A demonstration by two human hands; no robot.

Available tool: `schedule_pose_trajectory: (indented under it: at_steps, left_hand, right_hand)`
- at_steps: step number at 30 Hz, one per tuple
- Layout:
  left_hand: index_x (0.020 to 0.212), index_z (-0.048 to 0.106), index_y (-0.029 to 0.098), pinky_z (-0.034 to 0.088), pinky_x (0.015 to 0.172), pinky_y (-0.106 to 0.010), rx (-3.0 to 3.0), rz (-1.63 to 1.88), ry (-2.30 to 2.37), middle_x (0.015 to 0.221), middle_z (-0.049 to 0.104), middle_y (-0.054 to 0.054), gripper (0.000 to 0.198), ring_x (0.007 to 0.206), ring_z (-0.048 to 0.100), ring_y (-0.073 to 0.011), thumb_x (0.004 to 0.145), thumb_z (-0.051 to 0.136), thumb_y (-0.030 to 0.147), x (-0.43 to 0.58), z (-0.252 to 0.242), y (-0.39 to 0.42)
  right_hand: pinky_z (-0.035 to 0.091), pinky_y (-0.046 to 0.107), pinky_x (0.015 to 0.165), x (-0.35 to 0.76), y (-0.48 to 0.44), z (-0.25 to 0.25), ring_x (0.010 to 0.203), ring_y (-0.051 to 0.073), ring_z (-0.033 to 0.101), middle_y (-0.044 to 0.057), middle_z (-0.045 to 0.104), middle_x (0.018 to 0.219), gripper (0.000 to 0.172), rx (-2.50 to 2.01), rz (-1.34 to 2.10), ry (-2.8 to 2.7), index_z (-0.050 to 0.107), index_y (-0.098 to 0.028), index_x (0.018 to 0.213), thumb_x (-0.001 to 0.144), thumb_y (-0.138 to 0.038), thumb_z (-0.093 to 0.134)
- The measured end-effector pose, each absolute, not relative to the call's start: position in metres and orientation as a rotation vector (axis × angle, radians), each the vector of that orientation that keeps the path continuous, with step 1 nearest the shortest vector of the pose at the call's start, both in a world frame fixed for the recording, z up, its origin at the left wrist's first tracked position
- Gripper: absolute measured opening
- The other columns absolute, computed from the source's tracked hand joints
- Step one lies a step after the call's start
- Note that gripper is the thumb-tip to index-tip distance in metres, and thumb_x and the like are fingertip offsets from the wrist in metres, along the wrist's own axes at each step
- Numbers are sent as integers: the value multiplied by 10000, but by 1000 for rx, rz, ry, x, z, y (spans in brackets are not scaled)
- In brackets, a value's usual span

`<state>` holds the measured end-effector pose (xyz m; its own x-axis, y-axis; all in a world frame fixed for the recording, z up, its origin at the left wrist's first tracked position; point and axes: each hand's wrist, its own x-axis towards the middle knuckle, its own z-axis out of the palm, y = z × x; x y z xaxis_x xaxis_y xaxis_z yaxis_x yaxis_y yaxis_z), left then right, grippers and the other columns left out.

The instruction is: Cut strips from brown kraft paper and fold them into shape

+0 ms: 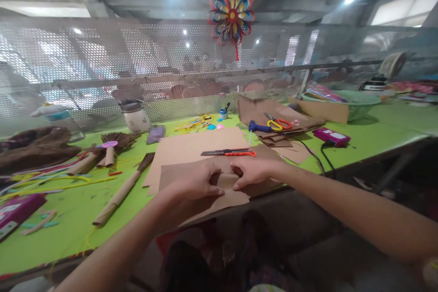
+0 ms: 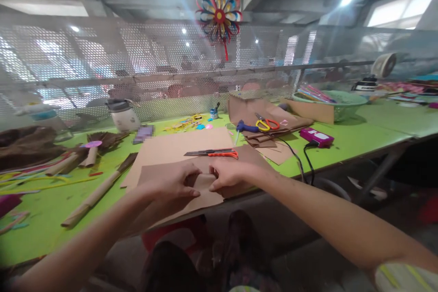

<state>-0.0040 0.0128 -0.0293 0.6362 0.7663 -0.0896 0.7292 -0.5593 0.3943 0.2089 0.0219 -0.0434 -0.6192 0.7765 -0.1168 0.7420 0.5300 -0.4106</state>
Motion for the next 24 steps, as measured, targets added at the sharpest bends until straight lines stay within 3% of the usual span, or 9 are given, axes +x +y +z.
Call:
schedule_pose_trajectory:
  at_steps: [4, 10, 14, 17, 21, 24]
  left_hand:
    - [867, 564, 172, 398, 617, -281, 2436, 142, 1230, 859, 548, -25, 328, 732, 513, -185, 712, 617, 456, -5, -28, 6]
    - [1041, 563, 199, 429, 736, -307, 2346, 328, 1105, 976, 592, -32, 327, 853, 548, -209, 752, 602, 348, -8, -37, 0]
    - [1008, 572, 183, 434, 750, -320, 2325, 333, 1120, 955, 606, -31, 323, 862, 557, -223, 745, 619, 364, -11, -43, 3]
    - [1008, 575, 166, 440, 747, -327, 2295, 334, 1161, 947, 611, -39, 357, 854, 562, -229, 735, 636, 388, -11, -45, 4]
    - [1196, 498, 176, 445, 798, -324, 2195, 459, 1075, 1047, 603, -56, 495, 939, 558, -226, 774, 618, 405, -10, -47, 3]
    - [1387, 285, 210, 451, 720, -288, 2121, 564, 942, 883, 594, -13, 587, 793, 564, -168, 870, 502, 386, -13, -54, 7]
  right_hand:
    - [331, 227, 529, 206, 33, -39, 642, 134, 469, 3, 544, 746, 328, -1239, 625, -2764, 535, -168, 781, 654, -424, 698]
    - [354, 221, 561, 205, 31, -30, 700, 149, 513, 19, 585, 817, 362, -1166, 719, -2726, 575, -144, 899, 620, -322, 722]
    - [362, 221, 531, 212, 23, -36, 610, 143, 537, -17, 571, 633, 133, -1132, 1076, -2524, 560, -154, 717, 667, -242, 645]
    - [382, 224, 532, 215, 11, -44, 577, 135, 536, -28, 558, 588, 80, -1130, 1189, -2279, 547, -163, 658, 693, -208, 604]
    - [391, 209, 505, 215, -5, -52, 542, 107, 510, -38, 552, 620, 38, -1187, 1091, -2006, 539, -179, 720, 744, -193, 565]
    - [378, 196, 449, 229, -4, -54, 487, 97, 497, -42, 552, 587, 54, -1239, 1109, -1815, 566, -176, 795, 773, -226, 569]
